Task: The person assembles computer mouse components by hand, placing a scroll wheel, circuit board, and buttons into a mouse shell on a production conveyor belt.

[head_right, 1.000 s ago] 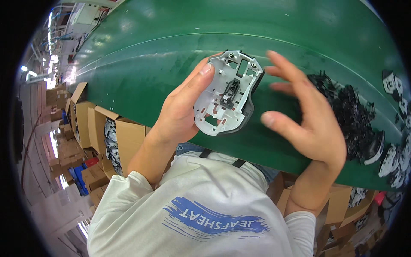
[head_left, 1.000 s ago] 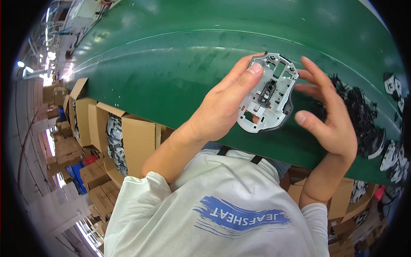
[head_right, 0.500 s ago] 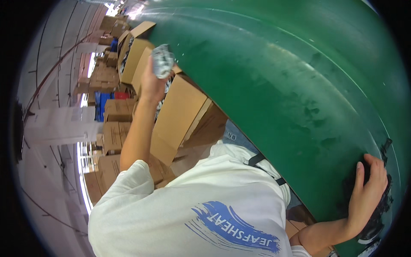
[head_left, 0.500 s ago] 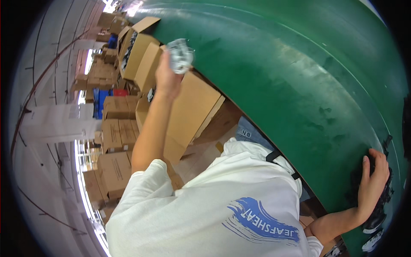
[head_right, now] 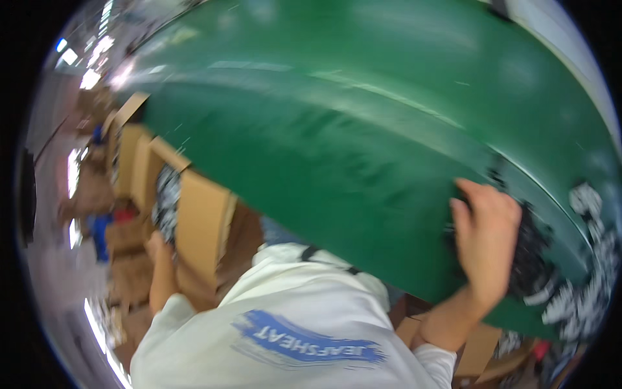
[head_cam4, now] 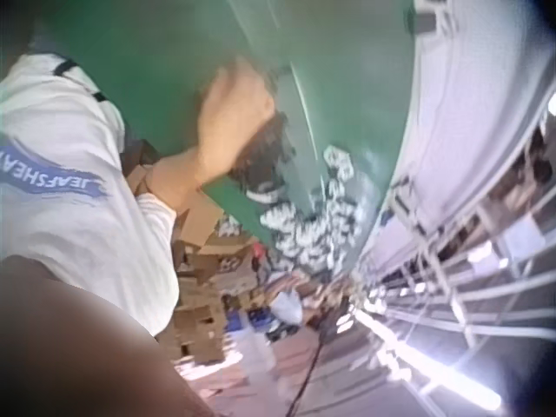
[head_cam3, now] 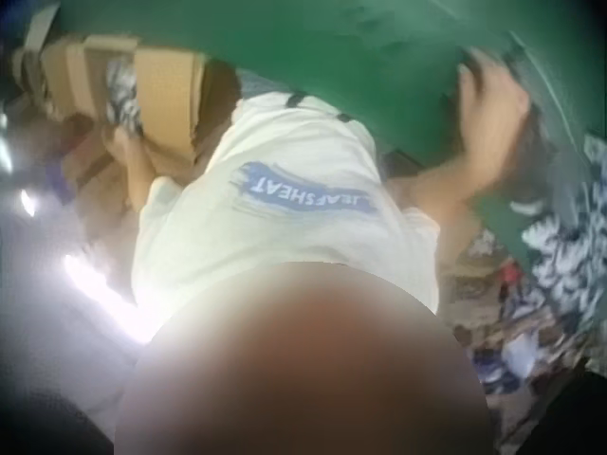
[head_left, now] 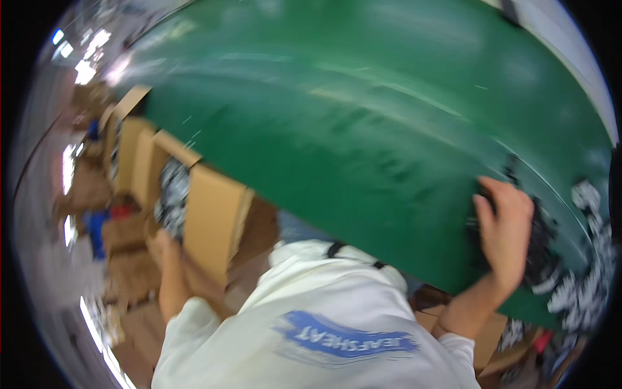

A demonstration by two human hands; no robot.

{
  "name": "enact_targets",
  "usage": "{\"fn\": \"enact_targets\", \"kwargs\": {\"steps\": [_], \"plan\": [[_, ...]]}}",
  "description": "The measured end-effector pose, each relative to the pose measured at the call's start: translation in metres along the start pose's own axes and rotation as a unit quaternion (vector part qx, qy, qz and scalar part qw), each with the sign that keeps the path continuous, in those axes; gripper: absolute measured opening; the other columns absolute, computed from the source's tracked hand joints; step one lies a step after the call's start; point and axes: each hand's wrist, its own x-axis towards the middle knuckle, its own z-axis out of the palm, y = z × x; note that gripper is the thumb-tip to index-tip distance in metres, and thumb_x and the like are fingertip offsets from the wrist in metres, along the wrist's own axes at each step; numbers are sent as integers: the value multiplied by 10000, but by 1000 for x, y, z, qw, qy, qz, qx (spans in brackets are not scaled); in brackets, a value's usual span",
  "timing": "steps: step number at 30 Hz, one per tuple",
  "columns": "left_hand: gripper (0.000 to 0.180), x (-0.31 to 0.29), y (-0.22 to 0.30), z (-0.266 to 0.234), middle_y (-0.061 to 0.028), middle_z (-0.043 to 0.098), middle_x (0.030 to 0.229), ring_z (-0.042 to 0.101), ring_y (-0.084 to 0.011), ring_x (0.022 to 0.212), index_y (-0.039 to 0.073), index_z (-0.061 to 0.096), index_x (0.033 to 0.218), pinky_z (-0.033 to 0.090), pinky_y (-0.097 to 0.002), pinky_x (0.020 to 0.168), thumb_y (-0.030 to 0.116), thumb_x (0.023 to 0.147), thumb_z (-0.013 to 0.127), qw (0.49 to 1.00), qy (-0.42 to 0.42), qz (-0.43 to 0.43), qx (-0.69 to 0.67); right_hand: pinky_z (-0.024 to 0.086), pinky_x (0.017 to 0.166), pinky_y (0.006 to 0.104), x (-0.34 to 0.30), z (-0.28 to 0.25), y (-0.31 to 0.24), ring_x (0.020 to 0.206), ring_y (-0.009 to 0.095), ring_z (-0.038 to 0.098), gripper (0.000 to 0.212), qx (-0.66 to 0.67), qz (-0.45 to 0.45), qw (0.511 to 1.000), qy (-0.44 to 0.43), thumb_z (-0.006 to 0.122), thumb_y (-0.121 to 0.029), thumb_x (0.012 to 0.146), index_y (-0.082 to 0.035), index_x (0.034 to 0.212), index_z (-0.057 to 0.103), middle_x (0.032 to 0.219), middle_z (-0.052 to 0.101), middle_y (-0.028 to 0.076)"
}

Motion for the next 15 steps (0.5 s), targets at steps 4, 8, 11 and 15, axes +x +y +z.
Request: {"fn": "enact_targets", "kwargs": {"steps": [4, 8, 11, 15], "plan": [[539, 74, 84, -32, -261, 662, 1410, 637, -347, 1310, -62, 596, 1443, 473, -433, 1128, 301, 1048, 647, 914, 159, 307, -212, 484, 891, 459, 10, 11, 31, 953, 322, 673, 269, 126, -17, 989, 80, 784, -144, 913, -75, 1167, 727, 1017, 718, 99], [479, -96, 235, 25, -146, 532, 1568, 532, -254, 1413, 2, 483, 1560, 419, -399, 1197, 125, 1108, 583, 768, -65, 519, -369, 562, 832, 414, 13, 9, 26, 900, 301, 736, 180, 191, -22, 972, 135, 817, -180, 919, -62, 1043, 763, 970, 769, 90], [430, -282, 322, 51, -142, 578, 1527, 541, -244, 1417, 9, 526, 1532, 417, -397, 1208, 108, 1115, 564, 624, -208, 633, -409, 578, 899, 432, 13, 19, 33, 973, 298, 732, 130, 232, -43, 961, 147, 784, -121, 921, -47, 1020, 747, 1023, 761, 97], [317, -558, 359, 86, -78, 697, 1297, 637, -171, 1236, 15, 674, 1380, 493, -339, 1103, 134, 1091, 622, 455, -459, 675, -357, 513, 1157, 466, 10, 38, 37, 1090, 338, 715, 151, 238, -30, 961, 134, 667, -20, 922, -7, 1064, 717, 1108, 734, 135]]}}
